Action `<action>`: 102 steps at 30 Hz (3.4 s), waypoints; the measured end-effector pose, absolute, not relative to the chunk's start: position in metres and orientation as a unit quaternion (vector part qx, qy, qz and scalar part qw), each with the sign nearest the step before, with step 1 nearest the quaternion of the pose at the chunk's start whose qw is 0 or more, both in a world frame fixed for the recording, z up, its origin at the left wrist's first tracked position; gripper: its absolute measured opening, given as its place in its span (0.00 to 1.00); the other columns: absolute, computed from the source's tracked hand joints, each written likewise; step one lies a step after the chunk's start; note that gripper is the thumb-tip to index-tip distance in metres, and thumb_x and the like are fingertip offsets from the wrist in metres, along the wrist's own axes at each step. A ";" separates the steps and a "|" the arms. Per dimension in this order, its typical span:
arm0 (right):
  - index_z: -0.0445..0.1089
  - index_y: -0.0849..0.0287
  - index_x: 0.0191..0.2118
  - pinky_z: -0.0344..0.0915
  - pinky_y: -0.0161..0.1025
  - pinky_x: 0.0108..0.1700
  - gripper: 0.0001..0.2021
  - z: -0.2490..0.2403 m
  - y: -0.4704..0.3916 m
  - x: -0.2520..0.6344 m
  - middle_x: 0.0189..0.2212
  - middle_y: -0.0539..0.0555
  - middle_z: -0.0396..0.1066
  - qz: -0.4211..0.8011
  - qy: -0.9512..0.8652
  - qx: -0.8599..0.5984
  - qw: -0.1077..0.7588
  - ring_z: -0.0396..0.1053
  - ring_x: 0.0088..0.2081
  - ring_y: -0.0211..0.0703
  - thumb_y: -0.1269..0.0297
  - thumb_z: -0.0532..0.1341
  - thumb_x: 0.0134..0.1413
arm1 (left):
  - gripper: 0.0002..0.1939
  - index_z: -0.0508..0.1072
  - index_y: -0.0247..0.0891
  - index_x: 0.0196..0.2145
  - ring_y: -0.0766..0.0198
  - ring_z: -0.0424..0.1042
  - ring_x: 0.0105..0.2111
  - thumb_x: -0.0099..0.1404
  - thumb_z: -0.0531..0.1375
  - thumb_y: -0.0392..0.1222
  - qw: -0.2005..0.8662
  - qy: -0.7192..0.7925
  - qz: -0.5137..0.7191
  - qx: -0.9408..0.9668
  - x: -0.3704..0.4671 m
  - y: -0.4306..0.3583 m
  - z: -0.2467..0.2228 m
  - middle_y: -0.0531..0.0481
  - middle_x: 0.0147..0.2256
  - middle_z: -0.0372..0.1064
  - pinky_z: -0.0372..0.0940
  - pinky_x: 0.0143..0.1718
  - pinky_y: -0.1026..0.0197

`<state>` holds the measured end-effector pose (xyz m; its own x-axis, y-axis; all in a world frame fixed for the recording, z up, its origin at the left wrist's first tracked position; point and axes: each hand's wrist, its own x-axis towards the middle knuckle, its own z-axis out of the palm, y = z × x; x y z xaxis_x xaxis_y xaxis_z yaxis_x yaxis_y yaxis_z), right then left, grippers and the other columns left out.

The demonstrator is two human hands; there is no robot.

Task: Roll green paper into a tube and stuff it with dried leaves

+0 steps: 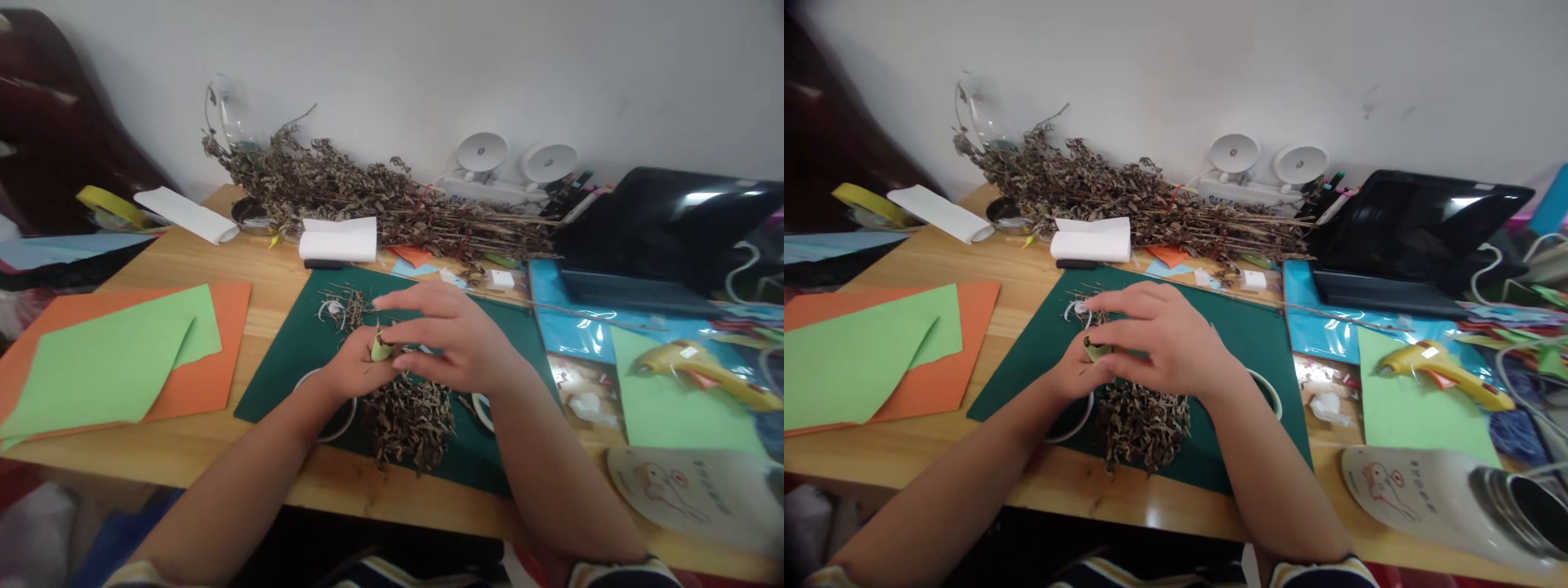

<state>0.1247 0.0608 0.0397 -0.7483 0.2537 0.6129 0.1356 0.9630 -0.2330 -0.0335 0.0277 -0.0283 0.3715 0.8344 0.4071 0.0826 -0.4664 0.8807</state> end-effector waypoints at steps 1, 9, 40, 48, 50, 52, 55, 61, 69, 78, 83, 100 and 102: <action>0.64 0.54 0.41 0.61 0.44 0.43 0.12 0.033 0.064 0.130 0.47 0.55 0.63 0.121 -0.909 -0.149 0.369 0.63 0.42 0.43 0.56 0.51 0.54 | 0.14 0.56 0.37 0.17 0.71 0.52 0.18 0.54 0.54 0.46 0.419 0.317 0.459 0.716 -0.034 0.028 -0.029 0.57 0.15 0.52 0.51 0.20 0.66; 0.63 0.58 0.24 0.56 0.36 0.26 0.15 -0.015 0.073 0.167 0.21 0.50 0.63 0.140 -0.822 -0.532 0.150 0.61 0.25 0.39 0.50 0.58 0.43 | 0.13 0.56 0.37 0.17 0.72 0.53 0.16 0.54 0.55 0.41 0.502 0.300 0.462 0.666 -0.033 0.025 -0.027 0.59 0.14 0.53 0.51 0.20 0.66; 0.54 0.55 0.24 0.38 0.29 0.12 0.15 0.133 0.038 0.065 0.14 0.42 0.42 0.509 -0.549 -0.098 0.655 0.38 0.13 0.29 0.52 0.52 0.54 | 0.15 0.52 0.37 0.16 0.73 0.49 0.17 0.54 0.54 0.41 0.467 0.311 0.451 0.694 -0.035 0.027 -0.030 0.59 0.15 0.47 0.47 0.20 0.66; 0.54 0.53 0.24 0.39 0.32 0.13 0.11 0.122 0.032 0.065 0.14 0.43 0.43 0.514 -0.574 -0.113 0.627 0.39 0.13 0.32 0.61 0.48 0.57 | 0.14 0.53 0.37 0.16 0.73 0.50 0.17 0.53 0.54 0.41 0.457 0.302 0.452 0.704 -0.035 0.027 -0.027 0.59 0.15 0.49 0.48 0.20 0.66; 0.55 0.53 0.25 0.41 0.32 0.13 0.11 0.119 0.029 0.064 0.14 0.44 0.43 0.512 -0.585 -0.111 0.619 0.40 0.14 0.33 0.62 0.46 0.58 | 0.14 0.54 0.36 0.15 0.72 0.50 0.17 0.53 0.54 0.41 0.451 0.303 0.453 0.707 -0.035 0.027 -0.027 0.58 0.15 0.50 0.49 0.20 0.66; 0.55 0.53 0.26 0.43 0.31 0.14 0.11 0.115 0.027 0.062 0.14 0.43 0.44 0.504 -0.603 -0.114 0.608 0.41 0.14 0.32 0.61 0.46 0.58 | 0.14 0.55 0.36 0.15 0.72 0.50 0.17 0.53 0.55 0.41 0.444 0.306 0.453 0.709 -0.035 0.027 -0.027 0.58 0.15 0.50 0.49 0.20 0.66; 0.55 0.53 0.26 0.43 0.31 0.14 0.10 0.107 0.027 0.058 0.14 0.43 0.43 0.494 -0.625 -0.114 0.594 0.42 0.14 0.31 0.58 0.49 0.57 | 0.14 0.56 0.36 0.15 0.72 0.50 0.18 0.52 0.55 0.42 0.434 0.313 0.455 0.712 -0.035 0.027 -0.028 0.58 0.15 0.50 0.49 0.20 0.67; 0.55 0.53 0.27 0.43 0.30 0.15 0.10 0.088 0.029 0.052 0.16 0.42 0.42 0.515 -0.629 -0.092 0.575 0.42 0.15 0.30 0.56 0.51 0.55 | 0.15 0.55 0.37 0.16 0.71 0.50 0.18 0.52 0.54 0.46 0.417 0.319 0.459 0.717 -0.034 0.028 -0.031 0.58 0.15 0.49 0.50 0.20 0.66; 0.57 0.55 0.28 0.43 0.30 0.15 0.08 0.071 0.033 0.053 0.16 0.42 0.43 0.531 -0.620 -0.060 0.574 0.43 0.15 0.29 0.60 0.52 0.56 | 0.16 0.53 0.37 0.16 0.71 0.50 0.18 0.53 0.53 0.48 0.404 0.309 0.465 0.724 -0.034 0.030 -0.033 0.58 0.15 0.48 0.50 0.20 0.66; 0.57 0.53 0.28 0.46 0.31 0.16 0.08 0.060 0.034 0.057 0.16 0.42 0.47 0.517 -0.638 -0.080 0.565 0.44 0.15 0.30 0.58 0.51 0.55 | 0.20 0.53 0.37 0.14 0.71 0.51 0.17 0.53 0.53 0.52 0.399 0.315 0.453 0.732 -0.034 0.031 -0.030 0.57 0.14 0.49 0.51 0.19 0.66; 0.59 0.54 0.28 0.52 0.34 0.23 0.09 0.055 0.035 0.065 0.21 0.46 0.53 0.454 -0.707 -0.124 0.528 0.51 0.21 0.33 0.58 0.50 0.56 | 0.17 0.55 0.38 0.15 0.68 0.57 0.22 0.53 0.54 0.50 0.394 0.342 0.458 0.720 -0.034 0.028 -0.030 0.55 0.15 0.53 0.57 0.24 0.65; 0.58 0.54 0.29 0.54 0.33 0.22 0.07 0.090 0.029 0.064 0.17 0.43 0.51 0.545 -0.633 -0.137 0.533 0.52 0.18 0.32 0.60 0.50 0.56 | 0.15 0.54 0.37 0.17 0.71 0.51 0.18 0.53 0.55 0.46 0.418 0.328 0.455 0.714 -0.035 0.029 -0.036 0.58 0.16 0.49 0.52 0.20 0.66; 0.56 0.54 0.26 0.49 0.32 0.18 0.10 0.096 0.029 0.062 0.16 0.43 0.46 0.542 -0.615 -0.140 0.555 0.46 0.16 0.32 0.58 0.50 0.56 | 0.15 0.54 0.37 0.16 0.71 0.51 0.18 0.54 0.54 0.45 0.417 0.325 0.454 0.717 -0.035 0.029 -0.035 0.58 0.16 0.49 0.52 0.20 0.66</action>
